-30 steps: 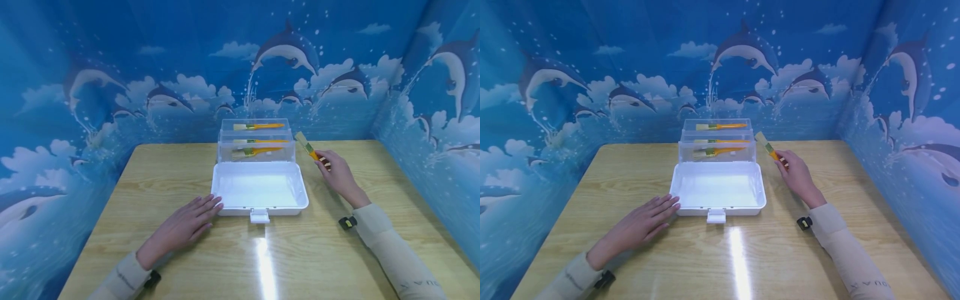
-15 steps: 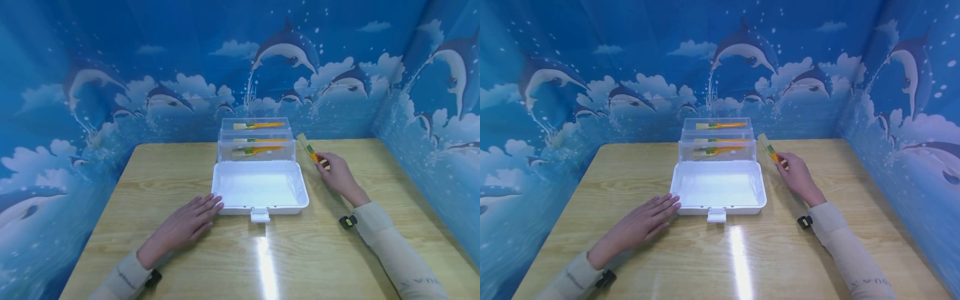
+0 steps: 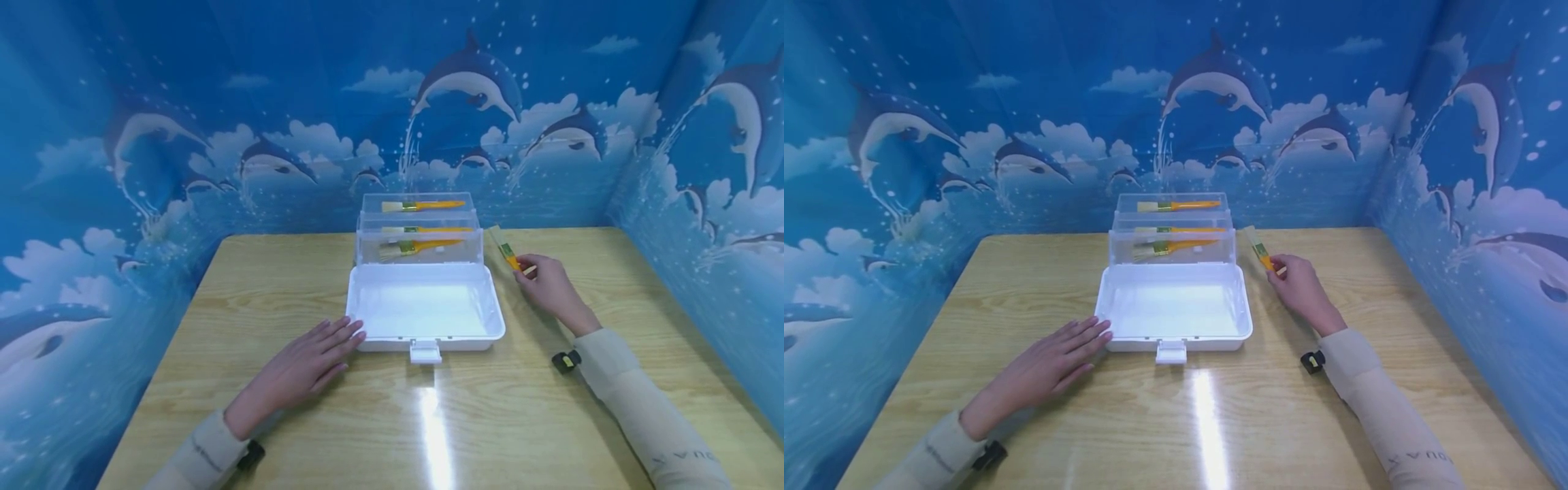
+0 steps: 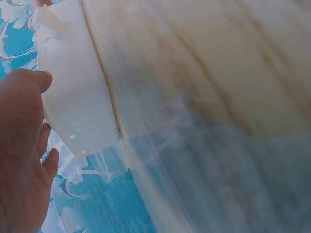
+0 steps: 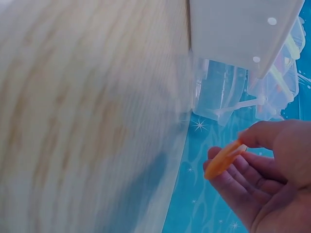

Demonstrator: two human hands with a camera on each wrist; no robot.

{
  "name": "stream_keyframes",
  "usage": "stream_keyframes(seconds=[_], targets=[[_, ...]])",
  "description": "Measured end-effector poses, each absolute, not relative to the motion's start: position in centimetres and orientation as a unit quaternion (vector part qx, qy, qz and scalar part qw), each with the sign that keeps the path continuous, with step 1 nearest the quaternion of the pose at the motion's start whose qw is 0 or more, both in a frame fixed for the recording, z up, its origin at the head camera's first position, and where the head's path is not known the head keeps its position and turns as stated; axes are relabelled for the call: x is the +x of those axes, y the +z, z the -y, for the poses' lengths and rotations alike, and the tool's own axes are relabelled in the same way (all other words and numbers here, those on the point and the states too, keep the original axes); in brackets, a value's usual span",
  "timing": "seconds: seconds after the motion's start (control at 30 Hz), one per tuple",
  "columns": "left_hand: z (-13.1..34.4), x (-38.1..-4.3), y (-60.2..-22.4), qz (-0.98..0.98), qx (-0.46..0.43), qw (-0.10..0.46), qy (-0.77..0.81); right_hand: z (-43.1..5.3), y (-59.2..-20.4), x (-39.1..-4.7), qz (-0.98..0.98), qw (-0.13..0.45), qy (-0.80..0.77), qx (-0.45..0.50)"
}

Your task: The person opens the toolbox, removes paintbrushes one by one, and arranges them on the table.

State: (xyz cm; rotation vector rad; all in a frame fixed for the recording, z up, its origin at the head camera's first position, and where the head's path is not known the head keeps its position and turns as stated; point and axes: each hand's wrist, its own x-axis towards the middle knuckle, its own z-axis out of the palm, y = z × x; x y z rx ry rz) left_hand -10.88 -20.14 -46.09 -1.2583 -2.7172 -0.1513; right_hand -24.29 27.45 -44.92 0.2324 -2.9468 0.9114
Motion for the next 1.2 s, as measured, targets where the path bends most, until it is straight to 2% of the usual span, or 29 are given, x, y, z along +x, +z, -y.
stream_keyframes(seconds=[0.53,0.93,1.2], targets=[[20.2,-10.8,-46.0,0.905,-0.416,0.068,-0.054,-27.8,-45.3,-24.6,0.953,-0.012,0.293,0.076],[20.2,-10.8,-46.0,0.900,-0.423,0.084,-0.057,-27.4,-45.1,-25.3,0.957,-0.089,0.273,0.034],[20.1,-10.9,-46.0,0.902,-0.421,0.078,-0.053,-27.3,-45.4,-25.6,0.956,-0.110,0.269,0.030]])
